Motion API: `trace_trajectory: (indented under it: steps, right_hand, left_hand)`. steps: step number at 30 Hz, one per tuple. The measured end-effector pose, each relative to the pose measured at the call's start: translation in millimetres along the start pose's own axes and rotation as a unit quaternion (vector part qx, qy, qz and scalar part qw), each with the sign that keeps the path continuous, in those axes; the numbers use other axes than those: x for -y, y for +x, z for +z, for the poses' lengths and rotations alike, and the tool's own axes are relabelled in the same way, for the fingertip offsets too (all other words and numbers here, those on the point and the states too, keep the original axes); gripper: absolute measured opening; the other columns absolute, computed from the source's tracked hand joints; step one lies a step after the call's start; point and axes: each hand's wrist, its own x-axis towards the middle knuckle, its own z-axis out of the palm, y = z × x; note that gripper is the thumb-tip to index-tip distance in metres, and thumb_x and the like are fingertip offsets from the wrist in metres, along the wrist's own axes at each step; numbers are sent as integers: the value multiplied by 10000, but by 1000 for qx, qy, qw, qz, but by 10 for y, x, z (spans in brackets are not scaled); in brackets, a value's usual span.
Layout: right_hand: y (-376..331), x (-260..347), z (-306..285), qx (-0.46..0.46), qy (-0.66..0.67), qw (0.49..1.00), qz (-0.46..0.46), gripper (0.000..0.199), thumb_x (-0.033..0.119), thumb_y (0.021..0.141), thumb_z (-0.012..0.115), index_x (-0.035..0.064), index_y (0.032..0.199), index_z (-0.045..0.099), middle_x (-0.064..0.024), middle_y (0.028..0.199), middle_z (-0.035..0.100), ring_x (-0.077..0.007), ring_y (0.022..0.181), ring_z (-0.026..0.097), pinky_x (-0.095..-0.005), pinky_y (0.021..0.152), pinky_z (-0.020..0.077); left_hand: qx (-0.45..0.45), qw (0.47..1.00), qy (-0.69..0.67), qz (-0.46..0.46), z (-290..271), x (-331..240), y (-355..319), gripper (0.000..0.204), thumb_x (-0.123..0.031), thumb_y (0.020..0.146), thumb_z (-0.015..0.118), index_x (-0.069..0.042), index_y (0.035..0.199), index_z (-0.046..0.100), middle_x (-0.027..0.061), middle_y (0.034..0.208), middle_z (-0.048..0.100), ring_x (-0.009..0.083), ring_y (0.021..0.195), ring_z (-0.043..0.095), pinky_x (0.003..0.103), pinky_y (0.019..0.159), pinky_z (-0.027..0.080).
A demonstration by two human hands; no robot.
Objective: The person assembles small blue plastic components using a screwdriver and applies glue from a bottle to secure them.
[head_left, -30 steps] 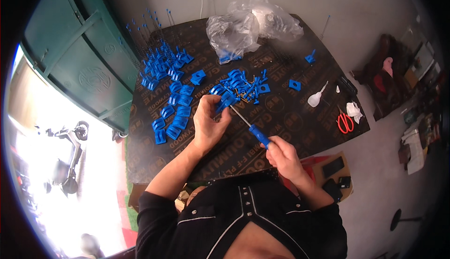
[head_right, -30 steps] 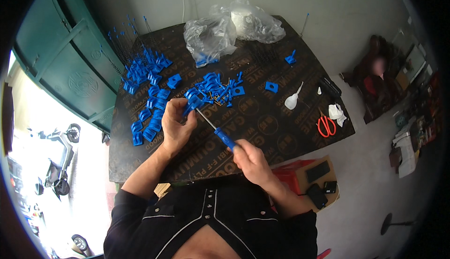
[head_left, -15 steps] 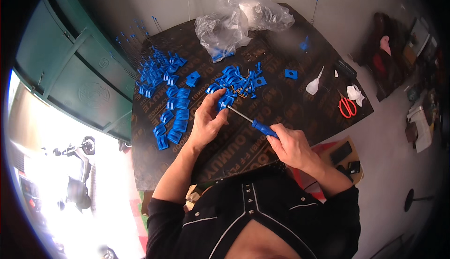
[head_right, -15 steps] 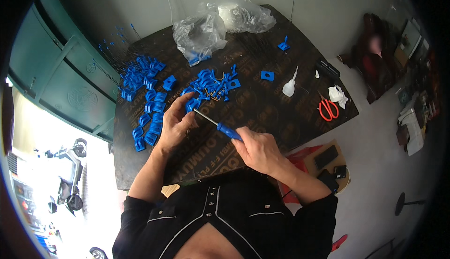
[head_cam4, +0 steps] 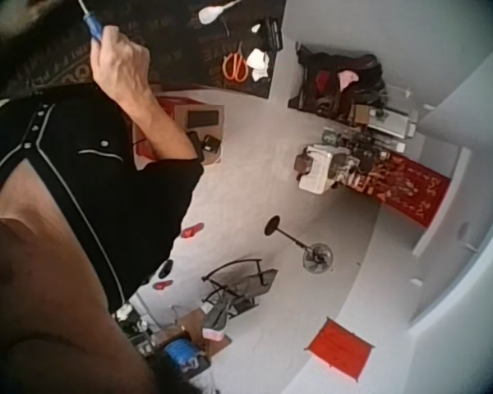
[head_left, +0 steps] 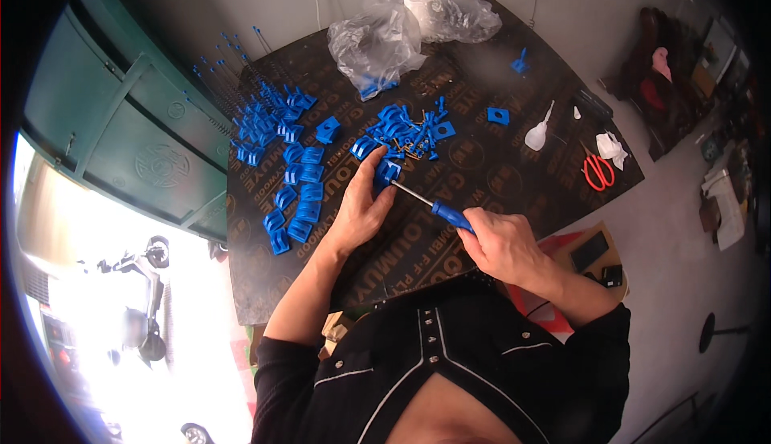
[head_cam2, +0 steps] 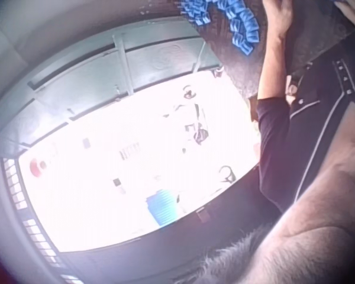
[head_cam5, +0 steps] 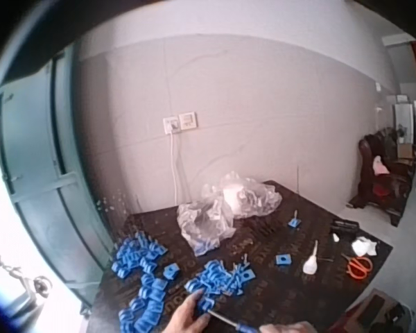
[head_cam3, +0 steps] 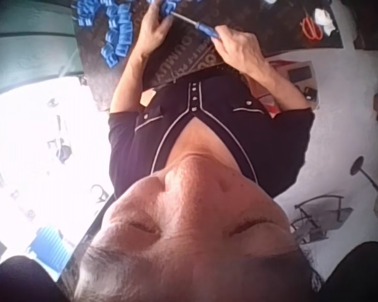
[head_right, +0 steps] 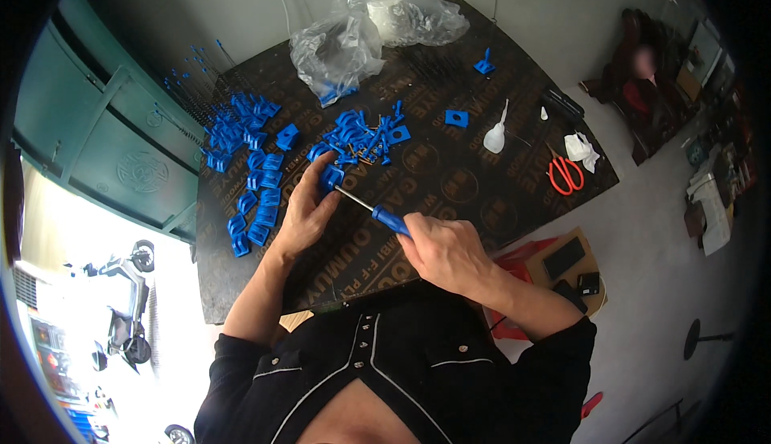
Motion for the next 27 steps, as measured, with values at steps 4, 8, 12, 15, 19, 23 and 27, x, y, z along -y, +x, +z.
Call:
trace_trajectory:
  steps: [4,8,12,15,19,23,27]
  right_hand:
    - [20,-5,10,6,-6,1000,-19,190,83,826,662,20,812,483,-118,595,580,-269,509,619,-343,434,480]
    - [28,-1,20,29,21,999,13,137,69,826,639,18,849,514,-101,551,544,-289,482,594,-375,447,469]
    - [12,-15,75,2,50,999,18,123,71,838,623,22,834,510,-97,513,526,-297,458,584,-384,433,457]
    - [22,-10,95,15,75,996,39,123,81,853,612,16,829,510,-115,520,526,-313,467,585,-393,430,447]
    - [26,2,85,23,137,987,84,139,93,875,597,4,818,506,-142,531,524,-339,475,578,-400,427,423]
    - [31,-12,92,29,204,970,127,151,91,893,580,-2,799,506,-161,547,524,-332,486,576,-387,436,399]
    - [36,-54,157,15,237,963,131,213,106,903,570,-7,747,480,-167,529,526,-315,464,583,-389,410,392]
  left_hand:
    - [4,999,48,2,-21,-11,-2,546,-26,891,557,30,1390,342,120,1194,510,172,1107,484,297,979,378]
    - [14,995,98,9,-52,30,-1,526,-32,890,557,19,1374,358,112,1107,526,155,1010,506,294,911,415]
    - [9,996,82,-17,-35,20,5,491,-35,888,550,-9,1347,379,50,908,513,110,756,501,257,693,442]
    - [-2,996,89,-8,-27,89,-3,483,-32,886,547,-23,1340,383,22,832,480,91,664,460,242,609,409]
    - [5,996,83,-30,-26,89,7,486,-30,882,552,-23,1338,384,24,850,482,94,680,465,244,624,418]
    - [-1,996,82,-34,-8,115,13,490,-24,878,553,-28,1338,385,20,855,476,91,680,463,242,622,420]
    - [5,995,74,-69,-8,83,27,483,-8,859,570,1,1305,385,138,1006,546,241,958,548,333,882,425]
